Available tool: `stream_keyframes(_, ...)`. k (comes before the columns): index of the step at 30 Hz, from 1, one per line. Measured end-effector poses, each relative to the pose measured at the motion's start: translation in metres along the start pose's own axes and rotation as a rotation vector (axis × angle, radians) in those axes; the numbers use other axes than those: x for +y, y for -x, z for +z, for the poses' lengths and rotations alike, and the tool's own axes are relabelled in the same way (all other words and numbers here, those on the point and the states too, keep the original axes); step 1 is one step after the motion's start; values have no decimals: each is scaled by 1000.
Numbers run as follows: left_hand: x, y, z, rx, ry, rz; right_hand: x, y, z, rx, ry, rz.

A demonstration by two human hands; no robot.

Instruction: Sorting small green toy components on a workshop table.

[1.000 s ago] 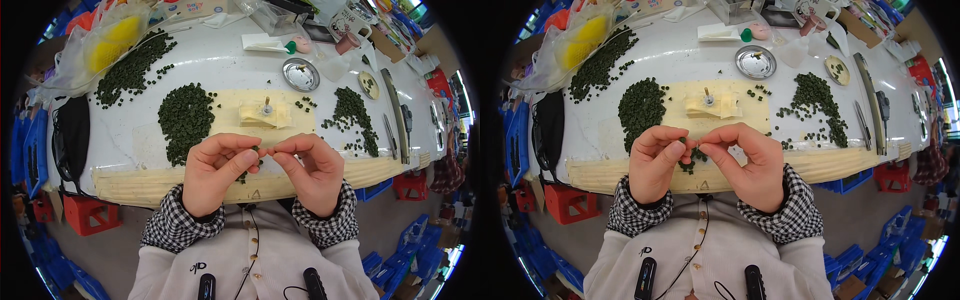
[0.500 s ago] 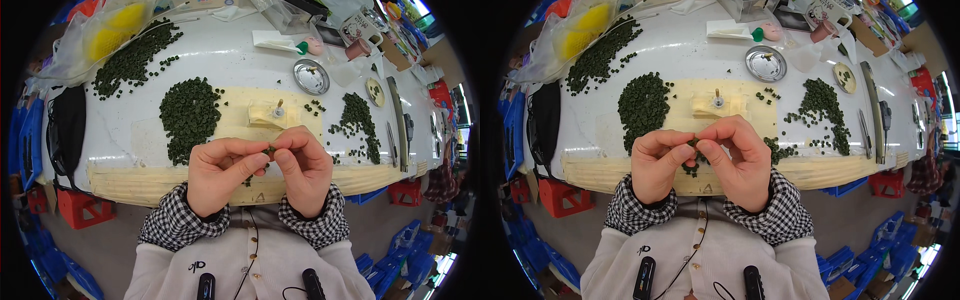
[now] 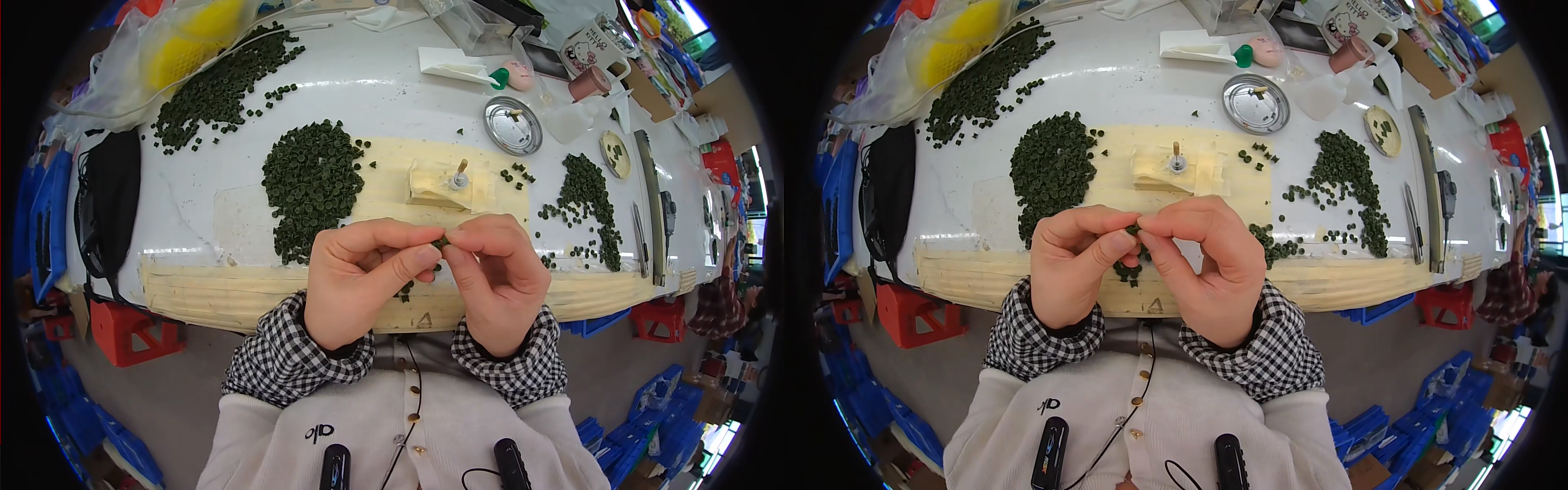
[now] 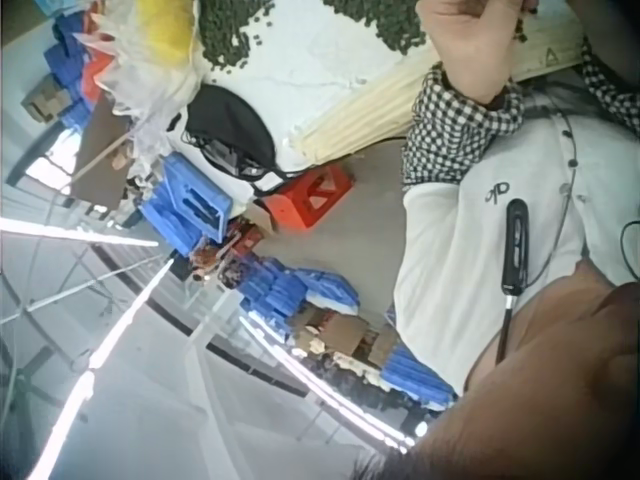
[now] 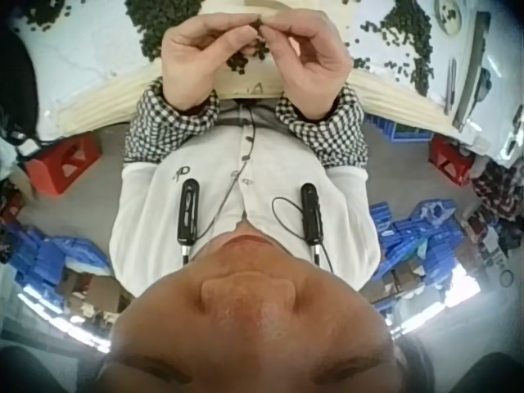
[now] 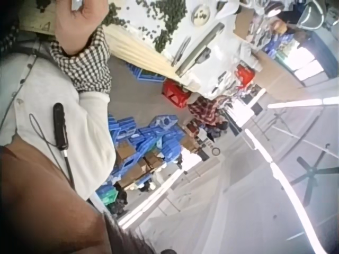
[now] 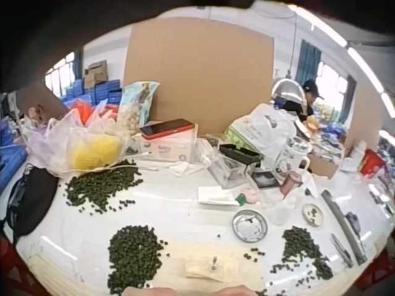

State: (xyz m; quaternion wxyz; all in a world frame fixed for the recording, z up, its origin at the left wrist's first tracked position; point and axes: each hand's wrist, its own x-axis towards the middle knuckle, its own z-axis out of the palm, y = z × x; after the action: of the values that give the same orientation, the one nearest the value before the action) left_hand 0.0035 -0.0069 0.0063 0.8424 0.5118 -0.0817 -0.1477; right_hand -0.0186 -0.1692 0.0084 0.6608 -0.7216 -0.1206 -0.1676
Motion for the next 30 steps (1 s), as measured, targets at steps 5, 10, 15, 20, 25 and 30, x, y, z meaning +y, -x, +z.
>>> stream_keyframes(5, 0, -1, -4, -18, 46, -54, -2, 0, -1, -28, 205, -143)
stream_keyframes(10, 4, -3, -8, -60, 137, -86, -5, -1, -1, -75, 328, -254)
stream_keyframes(15, 6, -1, -7, -59, -122, 105, -6, -1, -6, -139, 275, -178)
stream_keyframes(20, 6, 0, -7, -58, -184, 168, -5, -3, -10, -180, 283, -194)
stream_keyframes(25, 6, -1, -10, -66, -144, 133, -5, -4, -9, -182, 368, -252)
stream_keyframes(30, 6, -1, -10, -86, -289, 275, -6, -3, -11, -172, 167, -113)
